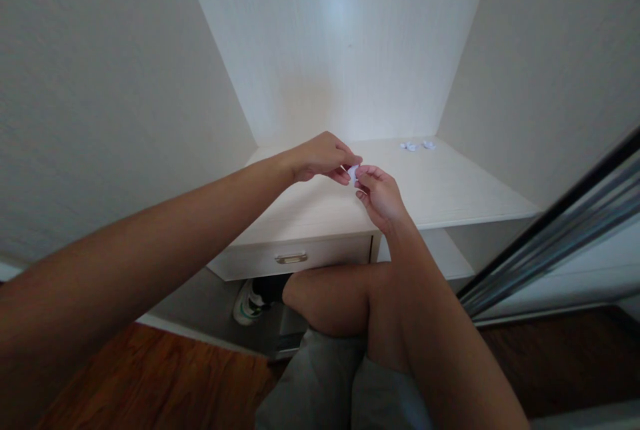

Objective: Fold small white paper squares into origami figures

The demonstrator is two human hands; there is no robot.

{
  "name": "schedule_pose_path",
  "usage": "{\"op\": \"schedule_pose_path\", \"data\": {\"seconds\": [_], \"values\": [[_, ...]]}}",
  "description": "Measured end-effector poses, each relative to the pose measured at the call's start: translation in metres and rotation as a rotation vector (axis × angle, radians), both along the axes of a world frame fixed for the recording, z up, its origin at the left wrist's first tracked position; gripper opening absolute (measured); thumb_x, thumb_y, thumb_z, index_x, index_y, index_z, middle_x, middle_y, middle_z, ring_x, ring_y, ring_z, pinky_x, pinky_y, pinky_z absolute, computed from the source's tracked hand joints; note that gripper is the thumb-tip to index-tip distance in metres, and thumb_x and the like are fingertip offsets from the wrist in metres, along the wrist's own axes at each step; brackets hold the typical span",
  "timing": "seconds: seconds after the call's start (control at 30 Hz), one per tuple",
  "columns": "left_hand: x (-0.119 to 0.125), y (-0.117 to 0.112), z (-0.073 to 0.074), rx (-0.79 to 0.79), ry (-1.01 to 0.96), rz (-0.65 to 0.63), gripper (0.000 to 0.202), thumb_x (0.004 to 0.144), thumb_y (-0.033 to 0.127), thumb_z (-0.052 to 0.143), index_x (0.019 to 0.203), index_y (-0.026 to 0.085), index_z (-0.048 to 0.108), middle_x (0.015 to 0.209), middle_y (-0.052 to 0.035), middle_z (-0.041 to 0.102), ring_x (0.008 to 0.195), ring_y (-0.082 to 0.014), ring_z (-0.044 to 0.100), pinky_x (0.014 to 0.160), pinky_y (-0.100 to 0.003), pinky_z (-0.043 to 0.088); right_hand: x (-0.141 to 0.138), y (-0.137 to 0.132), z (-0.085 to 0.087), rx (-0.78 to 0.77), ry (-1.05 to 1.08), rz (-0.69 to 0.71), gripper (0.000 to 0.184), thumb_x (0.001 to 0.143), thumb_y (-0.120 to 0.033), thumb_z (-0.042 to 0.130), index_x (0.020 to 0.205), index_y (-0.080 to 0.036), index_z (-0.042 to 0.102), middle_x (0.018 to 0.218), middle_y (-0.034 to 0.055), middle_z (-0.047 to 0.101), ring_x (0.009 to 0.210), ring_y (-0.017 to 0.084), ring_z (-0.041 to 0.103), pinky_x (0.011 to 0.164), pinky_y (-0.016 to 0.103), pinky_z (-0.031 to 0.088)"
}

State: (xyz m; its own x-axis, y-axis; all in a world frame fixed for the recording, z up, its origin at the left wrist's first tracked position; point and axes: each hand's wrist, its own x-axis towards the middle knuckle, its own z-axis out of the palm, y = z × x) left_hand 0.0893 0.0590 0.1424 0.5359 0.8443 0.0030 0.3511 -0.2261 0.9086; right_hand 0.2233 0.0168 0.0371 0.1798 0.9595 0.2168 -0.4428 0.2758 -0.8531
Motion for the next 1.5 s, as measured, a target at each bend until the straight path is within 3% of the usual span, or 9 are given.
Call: {"op": "schedule_pose_path", "data": {"seconds": [0.1, 0.23, 0.4, 0.63, 1.0, 1.23, 1.4, 1.5], "values": [[-0.005, 0.000, -0.004, -0.131, -0.072, -0.069, 0.012, 0.074, 0.015, 0.077, 0.063, 0.015, 0.075, 0.077, -0.0084, 0.074, 0.076, -0.0208, 0.072, 0.081, -0.037, 0.055, 0.001, -0.001, 0.000, -0.006, 0.002, 0.003, 0.024, 0.065, -0.037, 0.079, 0.078, -0.024, 0.064, 0.077, -0.0014, 0.063, 0.069, 0.013, 0.053, 0.057, 0.025, 0.036], [-0.011, -0.001, -0.012, -0.188, -0.115, -0.102, 0.002, 0.073, 0.015, 0.078, 0.074, 0.017, 0.078, 0.087, -0.0042, 0.076, 0.087, -0.0181, 0.071, 0.090, -0.033, 0.054, 0.001, -0.001, -0.002, 0.003, -0.011, -0.022, 0.026, 0.065, -0.038, 0.082, 0.079, -0.024, 0.065, 0.077, -0.0018, 0.064, 0.068, 0.012, 0.053, 0.057, 0.025, 0.037], [-0.015, 0.001, -0.023, -0.231, -0.208, -0.079, 0.013, 0.071, 0.016, 0.083, 0.083, 0.017, 0.078, 0.087, -0.0049, 0.075, 0.080, -0.0153, 0.069, 0.084, -0.031, 0.055, 0.000, 0.000, -0.005, 0.038, -0.034, -0.071, 0.028, 0.066, -0.040, 0.084, 0.081, -0.023, 0.068, 0.085, -0.0003, 0.069, 0.076, 0.013, 0.059, 0.065, 0.026, 0.044], [-0.016, 0.005, -0.034, -0.261, -0.362, -0.055, 0.008, 0.076, 0.014, 0.080, 0.082, 0.016, 0.075, 0.089, -0.0061, 0.072, 0.078, -0.0141, 0.069, 0.072, -0.026, 0.053, -0.001, -0.008, 0.000, 0.083, -0.073, -0.011, 0.032, 0.068, -0.041, 0.087, 0.092, -0.025, 0.072, 0.099, 0.0024, 0.075, 0.090, 0.016, 0.066, 0.074, 0.029, 0.049], [-0.018, -0.006, -0.043, -0.343, -0.521, -0.081, 0.013, 0.083, 0.012, 0.077, 0.096, 0.013, 0.077, 0.100, -0.0098, 0.072, 0.090, -0.0142, 0.067, 0.086, -0.026, 0.055, 0.002, -0.011, 0.002, 0.106, -0.059, 0.004, 0.033, 0.070, -0.043, 0.086, 0.095, -0.025, 0.072, 0.099, 0.0018, 0.075, 0.089, 0.015, 0.068, 0.075, 0.028, 0.051], [-0.015, -0.018, -0.045, -0.246, -0.559, -0.054, 0.019, 0.080, 0.015, 0.079, 0.100, 0.014, 0.078, 0.104, -0.0098, 0.073, 0.094, -0.0170, 0.067, 0.088, -0.034, 0.058, -0.001, -0.002, -0.004, 0.159, -0.111, -0.168, 0.027, 0.077, -0.046, 0.079, 0.093, -0.025, 0.072, 0.092, 0.0016, 0.075, 0.083, 0.017, 0.069, 0.074, 0.032, 0.055], [-0.003, -0.022, -0.050, 0.068, -0.442, 0.051, 0.021, 0.078, 0.019, 0.077, 0.099, 0.013, 0.078, 0.104, -0.0113, 0.074, 0.093, -0.0211, 0.069, 0.078, -0.035, 0.061, -0.002, 0.000, -0.006, 0.185, -0.184, -0.274, 0.022, 0.078, -0.042, 0.079, 0.091, -0.024, 0.074, 0.089, 0.0020, 0.075, 0.081, 0.018, 0.067, 0.073, 0.033, 0.054], [0.002, -0.022, -0.053, 0.157, -0.409, 0.108, 0.026, 0.075, 0.018, 0.078, 0.101, 0.012, 0.077, 0.101, -0.0109, 0.075, 0.086, -0.0201, 0.070, 0.072, -0.033, 0.061, -0.002, -0.001, -0.005, 0.184, -0.201, -0.308, 0.021, 0.079, -0.041, 0.079, 0.090, -0.024, 0.073, 0.088, 0.0024, 0.074, 0.081, 0.018, 0.067, 0.074, 0.033, 0.053]]}}
